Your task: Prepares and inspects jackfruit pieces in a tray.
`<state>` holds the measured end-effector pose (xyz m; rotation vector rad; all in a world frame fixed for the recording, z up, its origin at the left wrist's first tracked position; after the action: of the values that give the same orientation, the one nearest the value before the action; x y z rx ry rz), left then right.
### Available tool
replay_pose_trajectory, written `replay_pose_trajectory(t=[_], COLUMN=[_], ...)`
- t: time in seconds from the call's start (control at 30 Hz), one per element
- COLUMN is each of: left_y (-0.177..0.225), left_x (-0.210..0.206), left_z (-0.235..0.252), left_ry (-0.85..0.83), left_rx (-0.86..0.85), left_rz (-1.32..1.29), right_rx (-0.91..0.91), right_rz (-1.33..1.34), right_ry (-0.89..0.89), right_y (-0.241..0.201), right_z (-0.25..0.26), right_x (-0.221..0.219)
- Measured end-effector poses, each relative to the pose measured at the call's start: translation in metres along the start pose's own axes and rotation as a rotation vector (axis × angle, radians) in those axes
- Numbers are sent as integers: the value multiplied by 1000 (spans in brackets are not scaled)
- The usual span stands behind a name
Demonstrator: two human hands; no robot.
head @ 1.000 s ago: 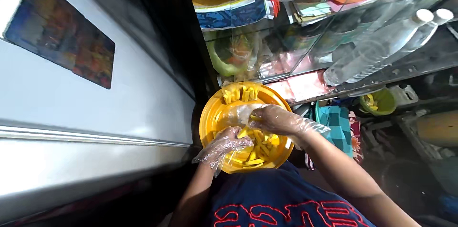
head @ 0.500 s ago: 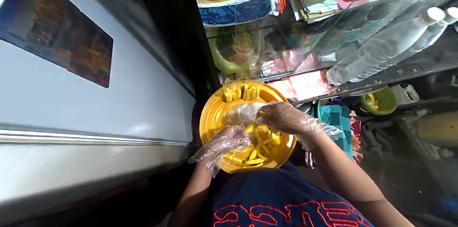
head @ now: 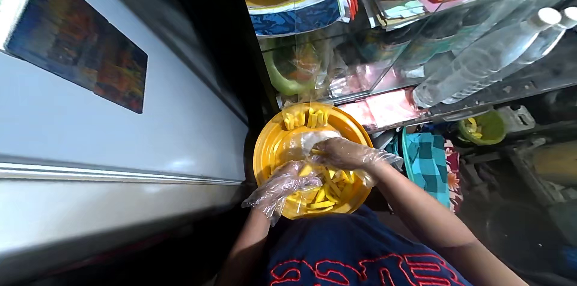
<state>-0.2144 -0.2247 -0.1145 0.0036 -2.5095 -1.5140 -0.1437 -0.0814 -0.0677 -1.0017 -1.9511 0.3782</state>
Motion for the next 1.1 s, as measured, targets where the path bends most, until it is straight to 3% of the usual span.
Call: replay_pose_trajectory(t=[0.33,0.57,0.67,0.93,1.1], left_y=[1,-8,-10,-7,-11], left_x=[-5,-12,-14,-13,-15], left_z=[0,-5,-2,2,2], left_ry=[5,-27,-34,-21,1], left_rx=[-9,-111,-118,-107,-95], left_rz=[-100,-450,-423,-276,-358], right_rx=[50,-109,-97,-60,14], right_rz=[-31,314,349,79,14], right_ry=[-8,129,102,228,109], right_y=[-10,19,20,-3,-5], right_z=[3,-3,-2,12,13], right_x=[-13,25,22,11,0])
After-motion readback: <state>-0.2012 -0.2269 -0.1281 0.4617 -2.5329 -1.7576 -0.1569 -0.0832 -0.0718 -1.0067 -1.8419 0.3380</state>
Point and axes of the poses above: each hand's wrist, its own z-axis towards the middle knuckle, its own x-axis out of the back of the hand, y = z × x, the point moved 5 cm from there along z, towards the middle knuckle, and after that the axes turned 11 degrees about -x, right-handed, at the moved point
